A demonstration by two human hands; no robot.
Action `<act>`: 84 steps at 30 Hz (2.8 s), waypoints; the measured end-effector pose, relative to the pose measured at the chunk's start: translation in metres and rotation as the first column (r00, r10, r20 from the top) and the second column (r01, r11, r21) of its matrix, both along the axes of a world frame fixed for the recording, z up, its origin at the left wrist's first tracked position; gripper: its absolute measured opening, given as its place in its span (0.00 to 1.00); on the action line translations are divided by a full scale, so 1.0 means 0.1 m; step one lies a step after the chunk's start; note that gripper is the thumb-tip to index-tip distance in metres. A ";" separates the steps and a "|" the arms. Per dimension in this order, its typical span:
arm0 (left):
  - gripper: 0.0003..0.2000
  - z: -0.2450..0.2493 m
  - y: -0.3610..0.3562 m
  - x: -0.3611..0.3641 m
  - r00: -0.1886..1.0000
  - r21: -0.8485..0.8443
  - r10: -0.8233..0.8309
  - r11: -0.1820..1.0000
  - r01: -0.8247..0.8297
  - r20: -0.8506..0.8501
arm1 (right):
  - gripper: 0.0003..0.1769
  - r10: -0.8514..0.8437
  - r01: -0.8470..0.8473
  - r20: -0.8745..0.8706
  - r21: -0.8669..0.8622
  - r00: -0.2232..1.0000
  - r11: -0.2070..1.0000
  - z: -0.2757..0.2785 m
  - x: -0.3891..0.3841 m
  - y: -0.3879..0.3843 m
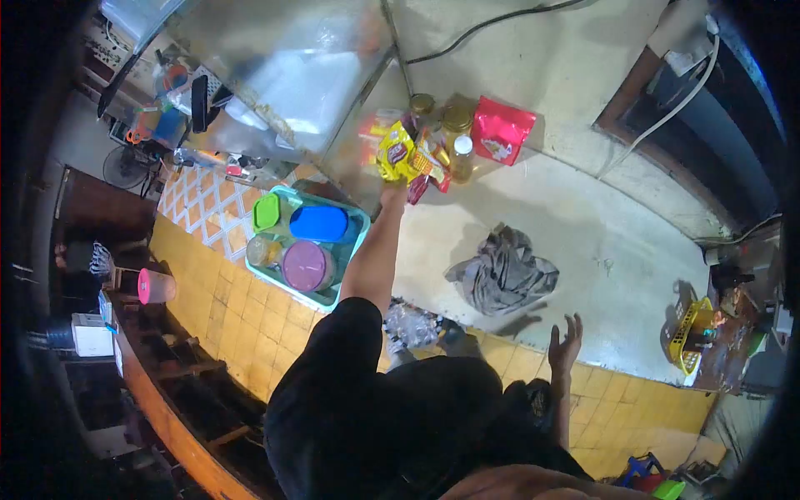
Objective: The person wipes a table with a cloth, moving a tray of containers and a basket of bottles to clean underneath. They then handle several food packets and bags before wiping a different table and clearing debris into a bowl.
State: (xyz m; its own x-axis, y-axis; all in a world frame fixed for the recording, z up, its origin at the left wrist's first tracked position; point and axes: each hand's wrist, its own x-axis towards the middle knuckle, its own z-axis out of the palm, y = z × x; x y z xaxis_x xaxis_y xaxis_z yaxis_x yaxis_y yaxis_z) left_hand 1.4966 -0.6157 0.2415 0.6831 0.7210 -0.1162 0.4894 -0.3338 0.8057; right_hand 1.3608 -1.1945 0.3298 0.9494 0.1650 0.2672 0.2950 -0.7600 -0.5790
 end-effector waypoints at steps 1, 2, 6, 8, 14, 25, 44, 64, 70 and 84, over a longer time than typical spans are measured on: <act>0.25 -0.03 -0.01 0.01 0.993 -0.079 0.068 0.994 -0.076 -0.097 | 0.21 -0.058 0.066 -0.115 0.072 0.992 0.995 0.00 -0.06 -0.06; 0.25 -0.03 -0.06 0.01 0.993 -0.081 0.074 0.993 -0.081 -0.088 | 0.17 -0.088 0.097 -0.145 0.054 0.986 0.994 0.00 -0.07 -0.11; 0.19 -0.07 -0.17 -0.13 0.954 0.158 0.262 0.958 -0.239 -0.144 | 0.16 -0.001 0.017 -0.135 0.117 0.991 0.993 -0.03 0.12 -0.07; 0.16 0.02 -0.31 -0.34 0.964 0.244 0.210 0.955 -0.166 -0.166 | 0.16 0.087 -0.060 -0.177 0.155 0.980 0.986 0.13 0.26 0.13; 0.08 0.27 -0.65 -1.34 0.763 -0.113 0.250 0.967 -0.229 0.597 | 0.21 0.462 -0.457 -0.029 0.098 0.887 0.884 0.27 0.66 1.06; 0.15 1.93 -1.39 -4.47 0.832 -0.327 0.235 0.942 -0.069 0.502 | 0.38 0.953 -0.776 -0.147 0.553 0.267 0.303 1.23 -0.95 3.43; 0.07 1.99 -1.12 -8.33 0.133 -0.176 0.736 0.327 -0.929 0.664 | 0.26 0.838 -0.471 -0.173 0.875 -0.518 -0.110 0.96 -5.43 5.43; 0.08 1.96 2.22 -10.18 0.305 -0.202 0.796 0.463 -0.863 0.523 | 0.23 0.655 -0.501 -0.390 0.865 -0.648 0.020 1.07 -6.83 9.09; 0.14 2.00 2.98 -10.69 0.118 -0.451 0.788 0.460 -0.765 0.604 | 0.23 0.626 -0.550 -0.303 0.799 -0.719 -0.245 1.11 -7.37 10.06; 0.14 2.17 5.70 -12.50 0.330 -0.415 0.715 0.651 -0.636 0.616 | 0.19 0.617 -0.630 -0.360 0.718 -0.700 -0.295 1.56 -8.98 12.53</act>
State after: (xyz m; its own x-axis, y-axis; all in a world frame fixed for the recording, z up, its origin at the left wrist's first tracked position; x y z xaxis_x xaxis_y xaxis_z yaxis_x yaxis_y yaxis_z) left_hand 0.2463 -0.0454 0.4580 -0.1516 0.9875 0.0434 -0.1881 -0.0720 0.9795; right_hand 0.4631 0.0582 0.4859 -0.6782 0.7320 -0.0647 0.0778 -0.0160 -0.9968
